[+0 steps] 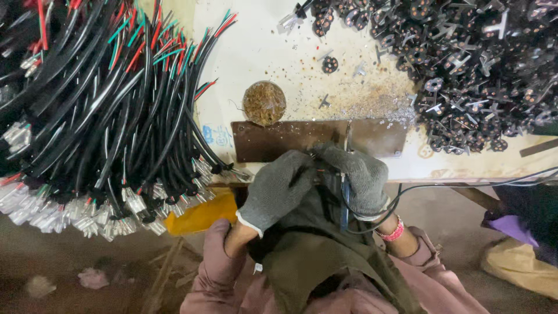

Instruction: The person solders wire ends onto the pins of electrical plugs using a soldering iron and solder, then places each finished plug onto a growing pile on the workbench, repeating the cycle for successive plugs.

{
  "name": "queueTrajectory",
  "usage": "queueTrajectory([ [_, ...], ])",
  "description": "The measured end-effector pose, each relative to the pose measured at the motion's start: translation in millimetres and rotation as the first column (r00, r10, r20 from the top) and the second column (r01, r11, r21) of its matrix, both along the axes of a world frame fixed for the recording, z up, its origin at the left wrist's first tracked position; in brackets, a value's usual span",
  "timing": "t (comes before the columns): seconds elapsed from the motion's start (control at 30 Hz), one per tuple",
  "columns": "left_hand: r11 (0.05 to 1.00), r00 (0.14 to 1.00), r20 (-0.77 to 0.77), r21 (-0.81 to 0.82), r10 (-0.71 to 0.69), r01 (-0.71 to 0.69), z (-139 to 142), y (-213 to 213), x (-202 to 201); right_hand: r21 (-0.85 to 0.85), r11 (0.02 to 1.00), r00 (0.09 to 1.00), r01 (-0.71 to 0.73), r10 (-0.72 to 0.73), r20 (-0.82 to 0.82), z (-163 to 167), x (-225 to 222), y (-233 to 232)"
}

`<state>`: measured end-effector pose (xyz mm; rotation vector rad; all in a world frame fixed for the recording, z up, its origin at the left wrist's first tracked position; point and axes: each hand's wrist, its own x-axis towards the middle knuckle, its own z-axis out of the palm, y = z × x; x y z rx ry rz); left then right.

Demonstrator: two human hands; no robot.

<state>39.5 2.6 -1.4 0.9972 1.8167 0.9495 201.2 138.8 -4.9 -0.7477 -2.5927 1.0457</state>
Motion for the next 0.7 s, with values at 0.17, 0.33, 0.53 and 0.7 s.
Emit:
queueTrajectory([
  [0.17, 0.997, 0.968, -0.246, 0.073, 0.043, -0.026, 18.0, 5.6, -4.7, -0.043, 0.998, 0.988, -0.049, 0.042, -0.146, -2.5, -3.2, 0.7],
  [0.33, 0.982, 0.958, -0.287, 0.186, 0.019, 0.037, 9.1, 10.3, -9.5, -0.037, 0.998, 0.983, 0.053, -0.058, -0.172, -9.6, 0.9, -6.2],
  [0.53, 0.996, 0.953, -0.297, 0.090, 0.055, -0.029, 4.1, 12.7, 0.9, 0.070, 0.997, 1.000, 0.013, -0.011, -0.020, -18.3, 11.5, -9.6],
  [0.7, 0.995, 0.953, -0.300, 0.102, 0.047, -0.017, 4.4, 16.0, -2.7, 0.060, 0.997, 0.997, 0.039, -0.034, -0.069, -21.0, 15.2, -9.6],
])
